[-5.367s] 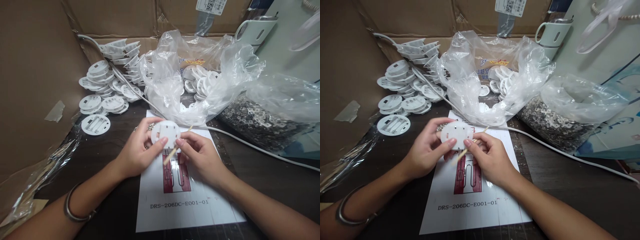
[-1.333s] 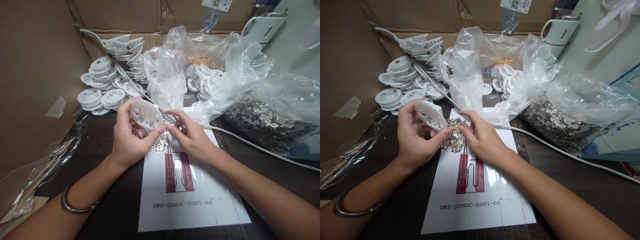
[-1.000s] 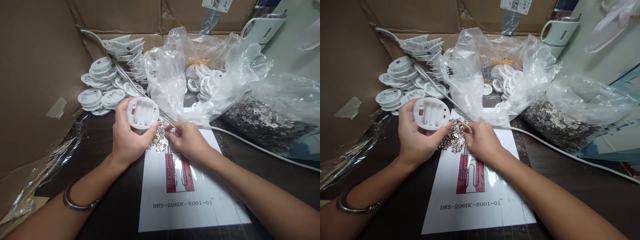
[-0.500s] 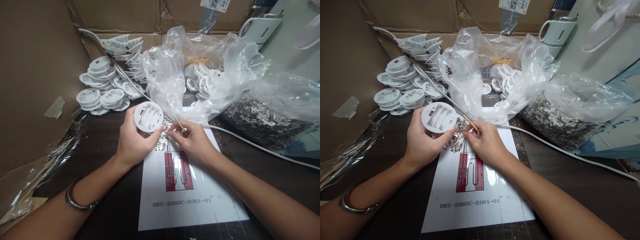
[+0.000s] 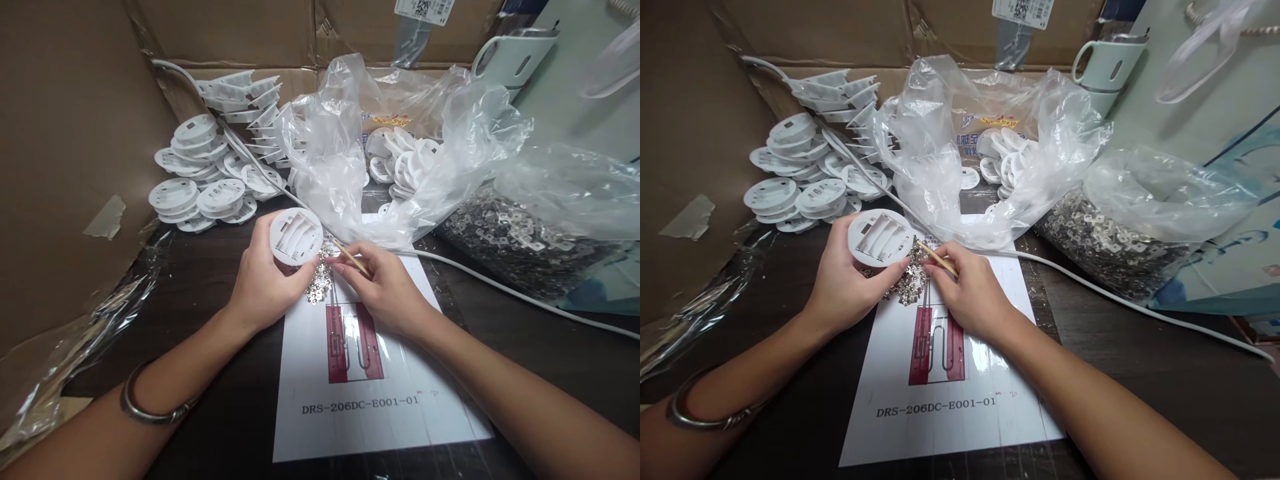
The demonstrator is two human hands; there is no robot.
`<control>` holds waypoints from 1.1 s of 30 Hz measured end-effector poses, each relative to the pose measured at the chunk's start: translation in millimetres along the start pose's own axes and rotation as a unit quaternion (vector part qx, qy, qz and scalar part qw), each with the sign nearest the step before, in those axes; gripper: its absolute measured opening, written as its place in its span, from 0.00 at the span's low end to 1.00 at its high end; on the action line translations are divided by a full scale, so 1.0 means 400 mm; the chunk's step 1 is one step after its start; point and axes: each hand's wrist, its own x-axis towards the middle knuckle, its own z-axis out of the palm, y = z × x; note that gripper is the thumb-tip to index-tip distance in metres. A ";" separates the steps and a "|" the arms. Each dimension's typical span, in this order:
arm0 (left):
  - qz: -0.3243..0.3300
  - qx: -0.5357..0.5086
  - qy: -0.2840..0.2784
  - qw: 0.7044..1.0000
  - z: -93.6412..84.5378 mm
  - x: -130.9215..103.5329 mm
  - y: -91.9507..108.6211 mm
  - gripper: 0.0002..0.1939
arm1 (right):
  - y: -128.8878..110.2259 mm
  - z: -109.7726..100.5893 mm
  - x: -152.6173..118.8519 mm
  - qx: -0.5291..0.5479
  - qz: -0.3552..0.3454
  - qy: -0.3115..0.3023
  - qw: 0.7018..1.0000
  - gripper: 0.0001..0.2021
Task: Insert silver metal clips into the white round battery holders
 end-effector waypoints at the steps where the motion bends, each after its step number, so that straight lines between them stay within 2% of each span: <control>1: 0.002 -0.001 -0.003 1.000 0.000 0.001 0.000 0.30 | 0.001 -0.001 -0.001 0.007 -0.007 0.009 1.000 0.05; 6: 0.008 -0.012 -0.044 0.999 -0.005 0.002 0.005 0.30 | -0.007 -0.012 -0.016 0.042 0.005 0.053 0.998 0.04; 10: 0.002 -0.015 -0.102 0.995 -0.011 0.001 0.011 0.27 | -0.022 -0.024 -0.029 0.077 0.017 0.060 0.995 0.04; 16: 0.005 -0.055 -0.148 0.987 -0.013 -0.004 0.013 0.26 | -0.040 -0.028 -0.026 0.147 0.016 0.068 0.987 0.06; 21: 0.046 -0.053 -0.167 0.984 -0.026 -0.005 0.026 0.26 | -0.054 -0.028 -0.023 0.217 -0.003 0.115 0.969 0.08; 27: 0.117 -0.048 -0.198 0.972 -0.036 0.001 0.024 0.27 | -0.063 -0.033 -0.020 0.162 0.007 0.149 0.975 0.05; 29: 0.130 -0.051 -0.198 0.970 -0.034 0.000 0.017 0.29 | -0.062 -0.035 -0.020 0.164 0.034 0.136 0.976 0.07; 33: 0.136 -0.067 -0.191 0.970 -0.031 -0.007 0.008 0.31 | -0.058 -0.034 -0.023 0.213 0.081 0.062 0.972 0.12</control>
